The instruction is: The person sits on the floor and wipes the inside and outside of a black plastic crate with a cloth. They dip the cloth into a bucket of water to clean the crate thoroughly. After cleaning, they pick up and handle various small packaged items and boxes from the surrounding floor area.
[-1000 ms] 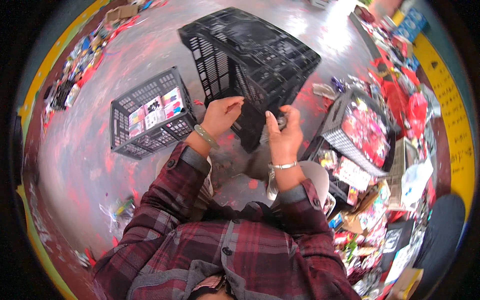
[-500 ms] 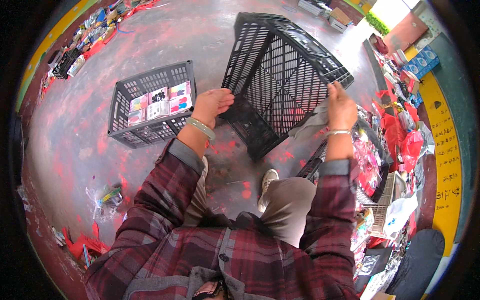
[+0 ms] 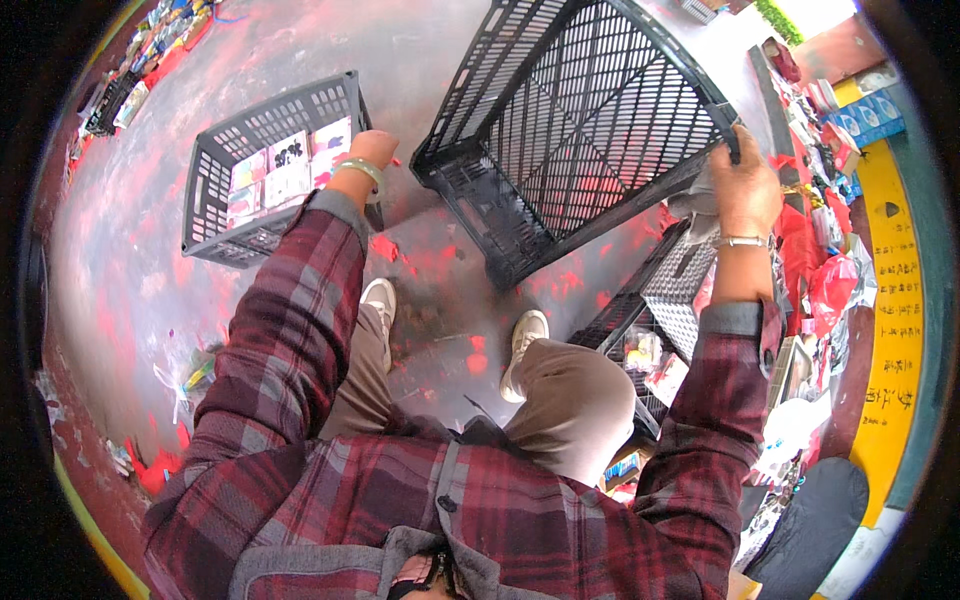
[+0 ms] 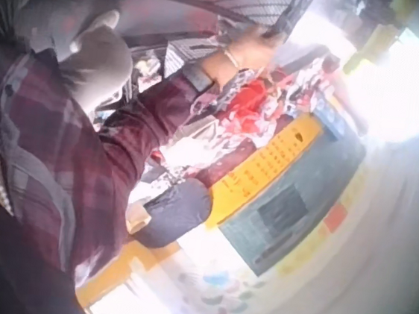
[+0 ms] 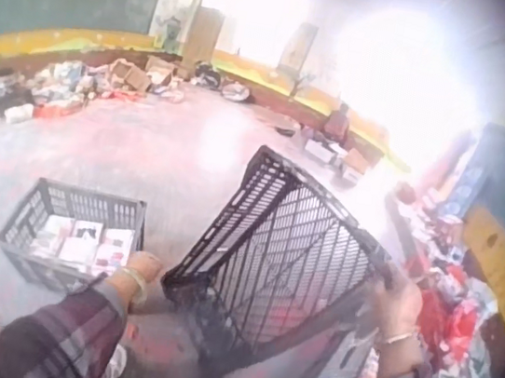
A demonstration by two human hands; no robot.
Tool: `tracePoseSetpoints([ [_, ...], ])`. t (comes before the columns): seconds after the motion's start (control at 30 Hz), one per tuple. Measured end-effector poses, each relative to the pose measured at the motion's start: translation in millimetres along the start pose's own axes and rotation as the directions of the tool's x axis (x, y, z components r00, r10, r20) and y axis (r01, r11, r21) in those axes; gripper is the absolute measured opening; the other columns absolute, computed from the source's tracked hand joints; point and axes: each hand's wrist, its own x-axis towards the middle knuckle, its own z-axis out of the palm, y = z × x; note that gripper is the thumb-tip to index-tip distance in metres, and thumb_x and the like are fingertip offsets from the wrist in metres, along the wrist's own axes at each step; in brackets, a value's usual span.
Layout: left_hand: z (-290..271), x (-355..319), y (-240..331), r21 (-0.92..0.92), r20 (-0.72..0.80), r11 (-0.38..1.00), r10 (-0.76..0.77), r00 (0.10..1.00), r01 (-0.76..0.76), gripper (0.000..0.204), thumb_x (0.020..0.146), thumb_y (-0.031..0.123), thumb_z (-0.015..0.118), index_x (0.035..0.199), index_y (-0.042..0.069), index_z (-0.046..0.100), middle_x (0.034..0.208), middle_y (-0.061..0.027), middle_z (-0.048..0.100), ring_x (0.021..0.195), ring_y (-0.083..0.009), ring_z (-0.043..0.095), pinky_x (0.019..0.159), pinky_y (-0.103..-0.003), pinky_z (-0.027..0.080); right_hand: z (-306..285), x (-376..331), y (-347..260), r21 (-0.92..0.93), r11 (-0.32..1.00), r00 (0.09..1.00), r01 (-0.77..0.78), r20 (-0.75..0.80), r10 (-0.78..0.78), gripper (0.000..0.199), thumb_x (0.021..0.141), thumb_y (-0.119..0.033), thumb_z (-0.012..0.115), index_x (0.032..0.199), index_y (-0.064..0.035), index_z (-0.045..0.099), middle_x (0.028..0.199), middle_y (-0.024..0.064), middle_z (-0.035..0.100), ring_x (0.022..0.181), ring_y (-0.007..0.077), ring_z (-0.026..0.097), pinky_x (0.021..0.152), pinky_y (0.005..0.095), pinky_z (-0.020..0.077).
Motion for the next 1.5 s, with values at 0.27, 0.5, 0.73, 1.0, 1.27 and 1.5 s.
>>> tracePoseSetpoints([
  [0.27,43.5,9.4,21.8,-0.051,0.29,0.992,-0.095,0.952,0.115,0.023,0.078,0.017,0.052,0.093,0.007,0.066,0.1,-0.0165,0.061,0.093,-0.0305,0.06,0.077,-0.038,0.048,-20.3,1.3,-33.6,-0.135,0.987,0.996,0.091,0.014,-0.09,0.036,0.076,-0.036,0.052,0.107,-0.0205,0.06,0.082,0.0161,0.063,0.074,0.0329,0.062,0.065,0.0423,0.049],
  [0.5,132.3,4.4,68.3,-0.28,0.367,0.937,-0.095,0.925,0.208,0.025,0.081,0.02,0.051,0.095,0.007,0.065,0.103,-0.0182,0.06,0.096,-0.0309,0.059,0.081,-0.039,0.048,-29.2,60.8,-78.1,-0.222,0.952,0.976,0.212,0.096,-0.195,0.039,0.075,-0.036,0.05,0.106,-0.0146,0.061,0.09,0.0209,0.061,0.085,0.0357,0.059,0.075,0.0435,0.0465],
  [0.73,217.1,-42.5,125.2,-0.607,0.739,0.066,-0.319,0.593,0.792,0.07,0.082,0.055,0.038,0.105,-0.008,0.055,0.106,-0.028,0.055,0.105,-0.0387,0.051,0.089,-0.041,0.036,-16.9,92.5,-50.2,-0.258,0.943,0.973,0.213,0.139,-0.182,0.041,0.073,-0.038,0.05,0.094,-0.0059,0.063,0.09,0.0232,0.06,0.085,0.0382,0.058,0.075,0.0421,0.0454],
  [1.0,209.2,-40.3,107.0,-0.355,0.792,-0.65,0.173,0.586,0.672,0.033,0.077,0.027,0.062,0.091,-0.002,0.06,0.083,-0.0128,0.064,0.069,-0.0233,0.063,0.061,-0.037,0.052,7.7,119.2,2.4,-0.141,0.962,0.968,0.234,0.122,-0.217,0.04,0.073,-0.039,0.051,0.09,-0.0039,0.063,0.087,0.0243,0.06,0.084,0.0388,0.058,0.073,0.0412,0.0448],
  [1.27,164.6,-73.0,99.8,-0.711,0.691,-0.06,-0.247,0.68,0.701,0.031,0.069,0.022,0.061,0.083,-0.006,0.062,0.079,-0.0139,0.064,0.07,-0.0244,0.062,0.065,-0.034,0.049,56.3,154.7,38.2,-0.041,0.988,0.96,0.149,0.246,-0.135,0.039,0.07,-0.038,0.054,0.089,-0.0052,0.064,0.085,0.0193,0.063,0.08,0.0312,0.06,0.074,0.0359,0.0443],
  [1.5,156.3,-120.4,71.3,-0.652,0.473,0.424,-0.421,0.774,0.629,0.035,0.063,0.024,0.058,0.081,-0.005,0.063,0.084,-0.0292,0.059,0.084,-0.038,0.059,0.074,-0.038,0.046,214.6,91.2,177.3,-0.127,0.856,0.817,0.501,0.396,-0.419,0.007,0.072,-0.015,0.049,0.072,-0.0134,0.056,0.073,0.0079,0.059,0.076,0.026,0.06,0.065,0.0403,0.0458],
])
